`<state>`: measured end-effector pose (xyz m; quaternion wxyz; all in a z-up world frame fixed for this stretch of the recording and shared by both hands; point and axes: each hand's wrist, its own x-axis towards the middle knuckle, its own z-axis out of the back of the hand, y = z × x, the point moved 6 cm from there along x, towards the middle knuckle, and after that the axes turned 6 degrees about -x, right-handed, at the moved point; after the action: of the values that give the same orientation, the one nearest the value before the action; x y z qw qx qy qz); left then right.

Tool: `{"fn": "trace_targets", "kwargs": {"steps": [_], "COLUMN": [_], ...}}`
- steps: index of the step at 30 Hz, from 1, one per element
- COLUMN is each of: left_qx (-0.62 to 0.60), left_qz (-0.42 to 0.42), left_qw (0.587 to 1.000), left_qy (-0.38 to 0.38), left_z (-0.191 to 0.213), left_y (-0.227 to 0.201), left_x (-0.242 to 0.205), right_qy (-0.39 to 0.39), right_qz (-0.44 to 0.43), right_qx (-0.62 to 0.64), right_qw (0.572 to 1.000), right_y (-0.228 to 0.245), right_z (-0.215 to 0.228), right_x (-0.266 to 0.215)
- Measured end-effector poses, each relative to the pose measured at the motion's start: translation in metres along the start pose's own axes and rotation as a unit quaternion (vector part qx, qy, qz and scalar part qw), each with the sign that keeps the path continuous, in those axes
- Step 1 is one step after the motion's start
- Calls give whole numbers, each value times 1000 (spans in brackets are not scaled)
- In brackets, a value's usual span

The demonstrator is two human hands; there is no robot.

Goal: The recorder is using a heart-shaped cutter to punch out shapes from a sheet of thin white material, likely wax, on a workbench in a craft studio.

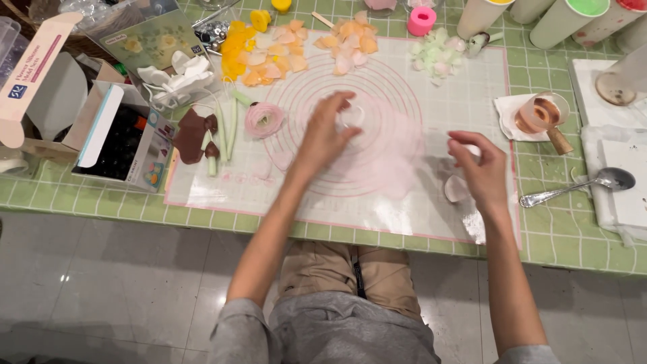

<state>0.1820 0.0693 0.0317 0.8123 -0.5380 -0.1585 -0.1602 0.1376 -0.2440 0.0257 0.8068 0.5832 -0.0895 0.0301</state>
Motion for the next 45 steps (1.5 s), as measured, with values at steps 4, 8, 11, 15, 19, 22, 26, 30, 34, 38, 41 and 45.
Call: {"fn": "trace_targets", "kwargs": {"steps": [4, 8, 11, 15, 19, 22, 26, 30, 34, 38, 41, 45], "left_qx": [19, 40, 45, 43, 77, 75, 106, 160, 191, 217, 233, 257], "left_qz": [27, 30, 36, 40, 40, 14, -35, -20, -25, -31, -32, -28], "left_qw": [999, 998, 998, 998, 995, 996, 993, 987, 981, 976, 972, 966], "left_qy": [23, 34, 40, 37, 47, 49, 28, 15, 10, 10, 16, 23], "left_z": [11, 8, 5, 5, 4, 7, 13, 14, 11, 11, 10, 12], "left_y": [22, 32, 39, 41, 47, 42, 41, 43, 42, 40, 39, 37], "left_x": [23, 31, 32, 34, 36, 35, 32, 29, 29, 29, 31, 34], "right_qy": [53, 78, 96, 117, 151, 150, 187, 200, 202, 195, 205, 221], "right_qz": [99, 148, 203, 153, 90, 136, 130, 112, 109, 160, 159, 145], "right_qx": [-35, -216, -307, -352, -382, -377, -398, -416, -422, -429, -444, -452], "right_qw": [993, 962, 925, 916, 907, 904, 889, 880, 877, 868, 858, 852], "right_y": [38, 52, 47, 38, 36, 35, 37, 33, 20, 19, 23, 21], "right_z": [-48, -95, -129, -157, -169, -177, -183, -186, -189, -194, -197, -201], "right_x": [27, 53, 73, 96, 111, 117, 119, 121, 127, 131, 133, 137]}}
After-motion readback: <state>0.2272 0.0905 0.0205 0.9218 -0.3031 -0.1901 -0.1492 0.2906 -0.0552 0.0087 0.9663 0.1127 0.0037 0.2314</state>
